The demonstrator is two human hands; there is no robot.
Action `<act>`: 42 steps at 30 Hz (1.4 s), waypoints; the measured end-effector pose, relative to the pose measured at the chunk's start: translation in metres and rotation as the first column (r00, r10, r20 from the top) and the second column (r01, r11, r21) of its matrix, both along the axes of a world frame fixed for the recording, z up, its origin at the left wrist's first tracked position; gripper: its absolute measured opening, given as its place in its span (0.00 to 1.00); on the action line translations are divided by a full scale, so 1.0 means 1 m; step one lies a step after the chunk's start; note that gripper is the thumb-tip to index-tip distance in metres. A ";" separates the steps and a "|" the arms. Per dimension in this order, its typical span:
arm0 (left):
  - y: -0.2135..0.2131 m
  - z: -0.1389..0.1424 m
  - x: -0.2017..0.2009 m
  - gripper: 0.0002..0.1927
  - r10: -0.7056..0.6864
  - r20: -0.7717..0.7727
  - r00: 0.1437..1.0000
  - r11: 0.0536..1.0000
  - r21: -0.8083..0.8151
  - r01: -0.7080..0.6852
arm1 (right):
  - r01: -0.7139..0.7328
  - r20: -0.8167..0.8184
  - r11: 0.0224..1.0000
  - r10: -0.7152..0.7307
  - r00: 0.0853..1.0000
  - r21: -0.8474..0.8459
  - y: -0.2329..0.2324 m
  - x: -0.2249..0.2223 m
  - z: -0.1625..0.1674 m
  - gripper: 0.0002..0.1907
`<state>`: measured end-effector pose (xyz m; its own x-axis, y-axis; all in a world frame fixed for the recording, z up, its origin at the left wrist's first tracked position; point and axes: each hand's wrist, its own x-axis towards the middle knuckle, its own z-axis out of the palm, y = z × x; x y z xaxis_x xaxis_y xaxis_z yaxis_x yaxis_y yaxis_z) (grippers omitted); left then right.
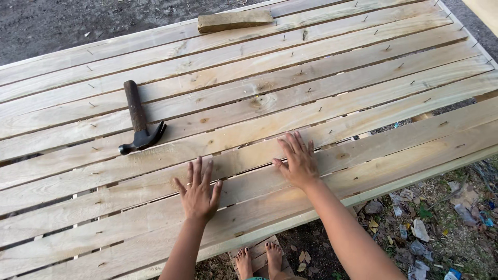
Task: The person hammers nails into a slatted wooden bench frame outdoors, pressing boards flat with one hand while driving nails with a claw hammer. They reposition along the frame, use a small wood block to press and align slats, and continue hammering nails across the surface.
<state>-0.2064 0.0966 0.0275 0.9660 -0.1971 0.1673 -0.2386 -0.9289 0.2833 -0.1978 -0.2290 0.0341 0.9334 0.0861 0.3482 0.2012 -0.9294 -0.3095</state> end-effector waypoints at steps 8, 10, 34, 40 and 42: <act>0.007 -0.001 0.010 0.34 0.083 -0.105 0.991 0.992 0.108 -0.072 | 0.022 -0.077 0.999 -0.020 0.997 0.024 0.003 0.019 -0.006 0.23; 0.003 0.000 0.014 0.33 0.079 -0.095 0.992 0.993 0.096 -0.070 | 0.022 -0.078 1.000 -0.022 0.997 0.004 0.001 0.017 -0.006 0.24; -0.001 -0.008 -0.058 0.37 0.162 -0.149 0.975 0.985 0.081 -0.152 | 0.086 -0.231 0.990 -0.110 0.967 -0.110 0.030 -0.064 -0.011 0.35; 0.003 -0.010 -0.050 0.35 0.155 -0.148 0.977 0.987 0.068 -0.146 | 0.146 -0.206 0.983 -0.166 0.964 -0.110 0.031 -0.053 -0.012 0.35; 0.004 -0.013 -0.051 0.36 0.145 -0.152 0.978 0.989 0.032 -0.142 | 0.138 -0.142 0.987 -0.148 0.979 -0.078 0.031 -0.054 -0.015 0.33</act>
<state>-0.2575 0.1005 0.0147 0.9983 -0.0568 0.0118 -0.0578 -0.9564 0.2862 -0.2517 -0.1978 0.0192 0.9784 -0.0330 0.2043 0.0221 -0.9650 -0.2614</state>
